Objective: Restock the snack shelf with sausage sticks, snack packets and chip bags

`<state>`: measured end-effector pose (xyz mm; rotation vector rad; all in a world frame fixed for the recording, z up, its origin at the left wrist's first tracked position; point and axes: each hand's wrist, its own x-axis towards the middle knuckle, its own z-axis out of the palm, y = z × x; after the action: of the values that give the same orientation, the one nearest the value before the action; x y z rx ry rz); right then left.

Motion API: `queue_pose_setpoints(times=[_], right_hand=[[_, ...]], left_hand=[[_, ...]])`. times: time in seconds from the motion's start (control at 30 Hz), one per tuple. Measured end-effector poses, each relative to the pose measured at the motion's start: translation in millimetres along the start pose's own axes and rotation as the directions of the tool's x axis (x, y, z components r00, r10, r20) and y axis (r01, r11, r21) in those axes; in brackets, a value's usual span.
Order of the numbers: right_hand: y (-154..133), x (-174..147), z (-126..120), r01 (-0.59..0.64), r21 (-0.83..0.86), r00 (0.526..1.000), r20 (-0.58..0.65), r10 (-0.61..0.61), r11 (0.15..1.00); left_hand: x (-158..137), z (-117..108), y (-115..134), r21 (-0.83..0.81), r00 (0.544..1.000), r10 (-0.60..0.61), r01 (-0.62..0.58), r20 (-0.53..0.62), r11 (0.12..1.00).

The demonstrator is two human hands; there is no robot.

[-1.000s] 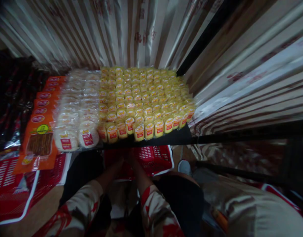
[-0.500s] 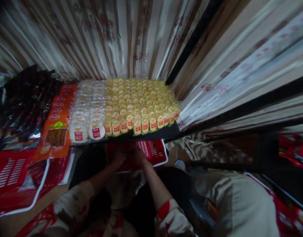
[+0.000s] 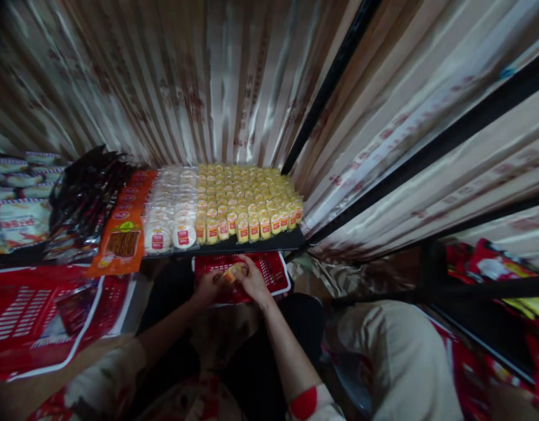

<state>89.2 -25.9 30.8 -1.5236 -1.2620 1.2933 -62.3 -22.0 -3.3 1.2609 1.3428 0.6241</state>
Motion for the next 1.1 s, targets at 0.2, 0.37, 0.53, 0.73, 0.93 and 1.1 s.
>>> queue_pose_setpoints(times=[0.2, 0.37, 0.53, 0.73, 0.93, 1.1], right_hand=[[6, -11, 20, 0.009, 0.149, 0.989, -0.149, 0.013, 0.989], [8, -16, 33, 0.053, 0.183, 0.985, -0.174, -0.021, 0.982], [-5, -23, 26, 0.07, 0.128, 0.997, -0.029, -0.066, 0.989], [-26, -25, 10, 0.196, -0.185, 0.975, 0.137, -0.172, 0.963], [-36, -5, 9, 0.343, -0.437, 0.911, -0.062, -0.408, 0.832], [-33, 19, 3, 0.338, -0.632, 0.836, -0.138, -0.53, 0.697]], left_hand=[[-6, 2, 13, -0.058, 0.998, -0.008, 0.004, -0.07, 0.998], [-15, 0, 22, -0.036, 0.997, -0.015, 0.012, -0.078, 0.999], [-22, -18, 37, 0.132, 0.996, 0.052, -0.042, -0.076, 0.99], [-20, -38, 54, 0.141, 0.973, 0.218, -0.227, 0.075, 0.964], [-5, -42, 69, 0.255, 0.963, 0.224, -0.182, -0.149, 0.95], [7, -46, 98, 0.36, 0.914, 0.29, -0.179, -0.283, 0.916]])
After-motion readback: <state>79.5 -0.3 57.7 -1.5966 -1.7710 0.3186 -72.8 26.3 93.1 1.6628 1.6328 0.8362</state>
